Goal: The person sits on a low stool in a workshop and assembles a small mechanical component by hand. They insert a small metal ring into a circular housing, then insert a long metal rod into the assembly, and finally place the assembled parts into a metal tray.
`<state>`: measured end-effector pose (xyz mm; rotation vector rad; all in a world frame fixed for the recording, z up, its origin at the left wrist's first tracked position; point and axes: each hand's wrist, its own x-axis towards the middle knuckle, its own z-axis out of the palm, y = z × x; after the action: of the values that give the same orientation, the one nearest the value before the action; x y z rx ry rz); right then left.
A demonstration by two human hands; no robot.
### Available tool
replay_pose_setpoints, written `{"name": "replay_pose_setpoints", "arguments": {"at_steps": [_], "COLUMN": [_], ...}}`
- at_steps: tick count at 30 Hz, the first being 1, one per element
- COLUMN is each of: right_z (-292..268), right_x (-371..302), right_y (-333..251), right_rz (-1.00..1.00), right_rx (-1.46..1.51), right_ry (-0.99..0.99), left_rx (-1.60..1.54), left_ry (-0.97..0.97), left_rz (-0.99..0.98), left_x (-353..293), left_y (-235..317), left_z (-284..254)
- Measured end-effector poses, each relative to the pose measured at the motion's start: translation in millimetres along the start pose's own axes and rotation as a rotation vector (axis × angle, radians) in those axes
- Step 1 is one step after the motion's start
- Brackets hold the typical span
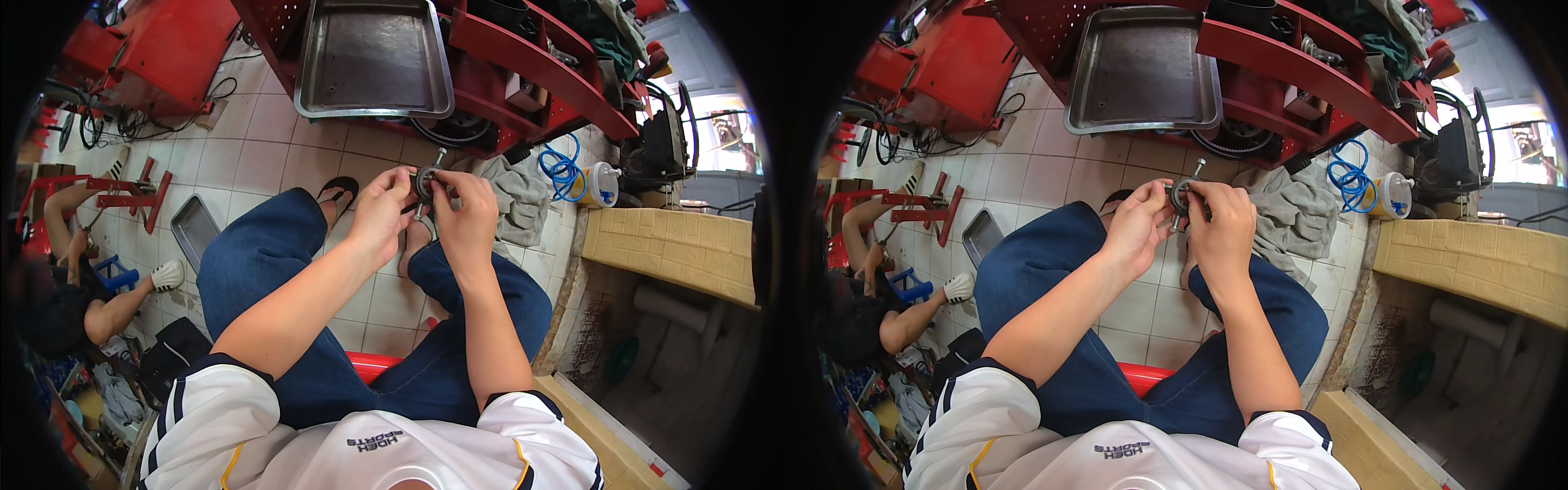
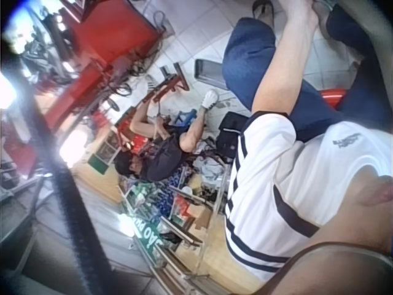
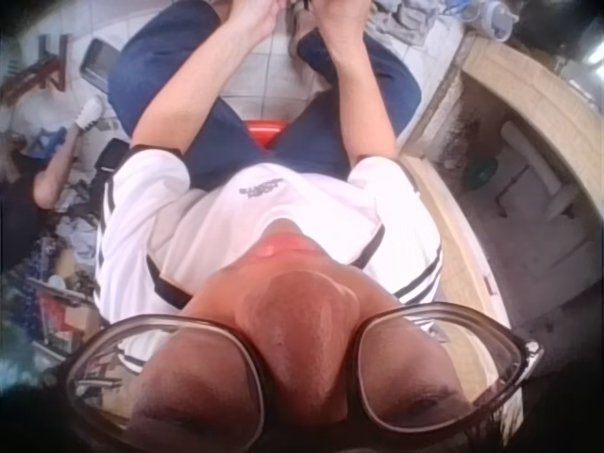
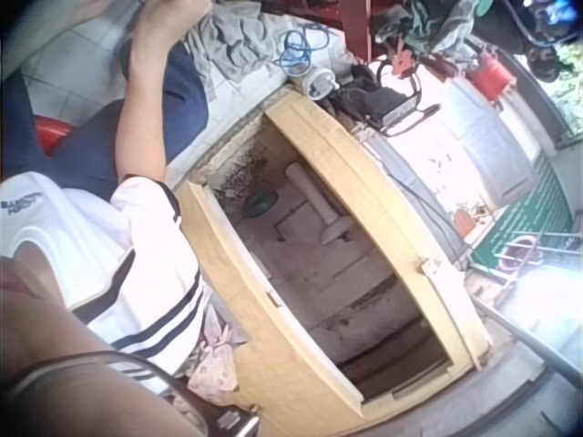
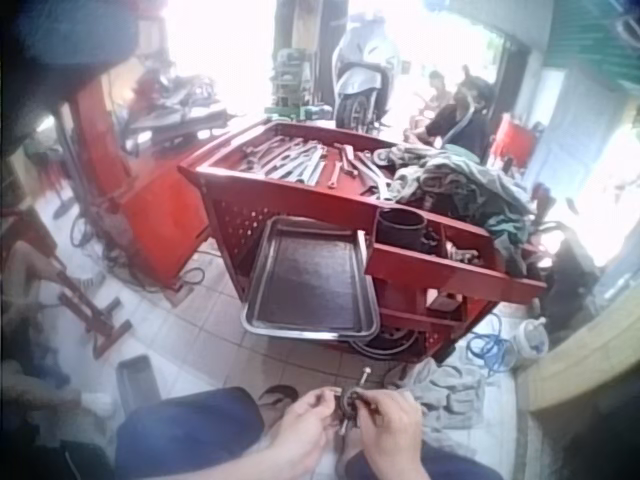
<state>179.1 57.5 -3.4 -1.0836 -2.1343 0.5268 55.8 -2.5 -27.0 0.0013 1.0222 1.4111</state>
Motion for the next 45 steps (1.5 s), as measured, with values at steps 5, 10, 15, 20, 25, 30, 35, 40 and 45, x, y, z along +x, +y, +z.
{"name": "replay_pose_setpoints", "arguments": {"at_steps": [5, 10, 15, 20, 25, 30, 35, 40, 45], "right_z": [1, 4, -2, 10, 9, 7, 11, 13, 22], "right_x": [-6, -11, -8, -13, -18, -16, -18, -19, -26], "right_y": [-8, -9, -15, -6, -3, -10, -6, -5, -3], "right_rz": [0.109, 0.136, 0.317, 0.406, 0.368, 0.332, 0.43, 0.43, 0.324], "right_rx": [-0.042, 0.007, 0.108, 0.168, 0.108, 0.052, 0.205, 0.23, 0.143], "right_ry": [-0.018, 0.003, -0.073, -0.094, -0.164, -0.156, -0.107, -0.088, -0.063], "left_rx": [0.05, 0.036, 0.013, 0.122, 0.186, 0.233, 0.218, 0.245, 0.221], "left_ry": [0.023, 0.047, 0.08, 0.122, 0.135, 0.147, 0.145, 0.152, 0.155], "left_rz": [0.024, 0.048, -0.017, 0.002, -0.011, -0.003, -0.013, 0.003, -0.01], "left_x": [-1, 1, 4, 11, 12, 14, 12, 12, 12], "left_y": [-5, -11, -19, -23, -24, -24, -20, -18, -19], "left_z": [0, 3, -7, -15, -13, -15, -14, -14, -18]}}
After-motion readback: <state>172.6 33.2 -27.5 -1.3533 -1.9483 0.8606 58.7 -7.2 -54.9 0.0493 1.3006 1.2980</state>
